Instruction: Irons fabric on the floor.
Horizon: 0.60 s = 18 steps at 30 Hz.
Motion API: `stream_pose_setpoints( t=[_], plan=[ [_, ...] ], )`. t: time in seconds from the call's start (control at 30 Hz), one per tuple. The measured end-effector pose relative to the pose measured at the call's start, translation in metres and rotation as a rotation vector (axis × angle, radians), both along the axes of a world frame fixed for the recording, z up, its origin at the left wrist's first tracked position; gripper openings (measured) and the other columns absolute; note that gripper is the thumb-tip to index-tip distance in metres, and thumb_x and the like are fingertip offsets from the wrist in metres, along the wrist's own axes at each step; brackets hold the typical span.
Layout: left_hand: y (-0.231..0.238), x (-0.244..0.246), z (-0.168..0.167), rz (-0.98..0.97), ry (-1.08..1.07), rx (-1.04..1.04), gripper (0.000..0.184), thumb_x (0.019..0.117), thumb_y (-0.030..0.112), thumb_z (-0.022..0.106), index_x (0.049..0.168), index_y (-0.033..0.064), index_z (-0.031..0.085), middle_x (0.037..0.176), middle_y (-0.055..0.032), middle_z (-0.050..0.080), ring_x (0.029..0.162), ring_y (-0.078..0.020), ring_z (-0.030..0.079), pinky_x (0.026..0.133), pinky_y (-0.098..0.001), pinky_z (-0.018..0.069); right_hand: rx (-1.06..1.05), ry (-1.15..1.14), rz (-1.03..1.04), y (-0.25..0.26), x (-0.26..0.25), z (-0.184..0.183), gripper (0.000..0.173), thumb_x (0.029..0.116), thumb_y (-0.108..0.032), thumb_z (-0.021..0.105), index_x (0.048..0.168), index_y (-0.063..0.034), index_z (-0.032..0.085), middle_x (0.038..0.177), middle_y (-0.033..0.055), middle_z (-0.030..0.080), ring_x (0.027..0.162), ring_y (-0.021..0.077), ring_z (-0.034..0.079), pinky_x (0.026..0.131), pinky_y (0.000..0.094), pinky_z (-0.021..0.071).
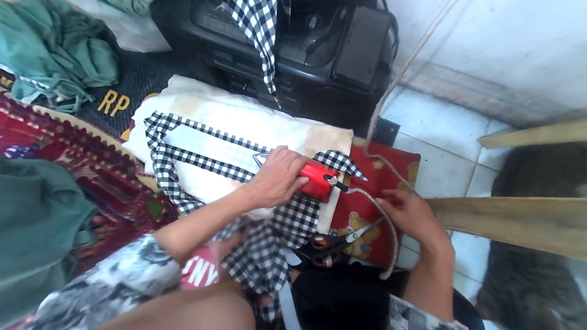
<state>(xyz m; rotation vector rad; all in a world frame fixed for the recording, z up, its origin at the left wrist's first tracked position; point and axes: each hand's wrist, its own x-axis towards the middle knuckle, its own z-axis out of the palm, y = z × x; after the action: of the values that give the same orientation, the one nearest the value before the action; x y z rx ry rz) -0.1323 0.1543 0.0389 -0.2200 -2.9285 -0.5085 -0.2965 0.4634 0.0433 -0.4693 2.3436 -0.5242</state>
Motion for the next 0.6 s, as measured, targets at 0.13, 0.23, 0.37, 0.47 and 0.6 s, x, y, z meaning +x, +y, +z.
stream_pose_setpoints(
  t=[0.13,0.23,0.37,0.47,0.6],
  plan=[
    [-0.0006,0.0,0.0007,-0.004,-0.015,0.009,0.045,0.1067,0.035,0.04,0.131,0.0015,0.059,0.12,-0.018,0.066,0.12,-0.036,0.061,0.115,-0.0558,0.0335,-0.001,-0.004,-0.004,-0.0007,0.0004,0.0016,0.046,0.1025,-0.036,0.064,0.136,-0.0039,0.063,0.12,0.0174,0.07,0.111,0.0309,0.068,0.099,0.054,0.0512],
    [-0.0016,-0.0004,0.0001,-0.01,-0.016,0.01,0.046,0.1067,0.036,0.039,0.131,0.0024,0.059,0.12,-0.0171,0.066,0.118,-0.0348,0.061,0.115,-0.0553,0.0338,0.003,0.0,-0.006,-0.0006,0.0004,0.0014,0.046,0.1025,-0.036,0.064,0.136,-0.0042,0.063,0.12,0.017,0.071,0.111,0.0309,0.068,0.099,0.0544,0.051],
    [-0.0017,-0.0011,0.0005,-0.009,-0.015,0.014,0.049,0.1075,0.039,0.036,0.13,0.0019,0.059,0.121,-0.0173,0.066,0.119,-0.035,0.061,0.116,-0.0558,0.033,0.0,-0.002,-0.009,-0.0004,0.0005,0.0015,0.046,0.1024,-0.036,0.064,0.136,-0.0041,0.063,0.12,0.0171,0.07,0.111,0.031,0.068,0.099,0.0549,0.0508],
    [-0.0023,-0.0013,0.0009,-0.013,-0.014,0.005,0.049,0.107,0.038,0.036,0.13,0.0016,0.059,0.119,-0.0172,0.066,0.118,-0.035,0.062,0.115,-0.0561,0.0335,-0.004,0.0,-0.008,-0.0002,0.0007,0.0014,0.046,0.1023,-0.035,0.064,0.135,-0.0039,0.063,0.12,0.0175,0.07,0.111,0.0312,0.068,0.099,0.055,0.051],
    [-0.002,-0.0019,0.0023,-0.013,-0.022,0.017,0.049,0.1069,0.037,0.036,0.13,0.0013,0.06,0.119,-0.0178,0.066,0.117,-0.0357,0.062,0.115,-0.057,0.0335,-0.015,-0.008,-0.02,-0.0001,0.0012,0.0021,0.046,0.1021,-0.034,0.065,0.136,-0.0031,0.062,0.121,0.0183,0.07,0.111,0.0316,0.068,0.099,0.054,0.0519]
  ],
)
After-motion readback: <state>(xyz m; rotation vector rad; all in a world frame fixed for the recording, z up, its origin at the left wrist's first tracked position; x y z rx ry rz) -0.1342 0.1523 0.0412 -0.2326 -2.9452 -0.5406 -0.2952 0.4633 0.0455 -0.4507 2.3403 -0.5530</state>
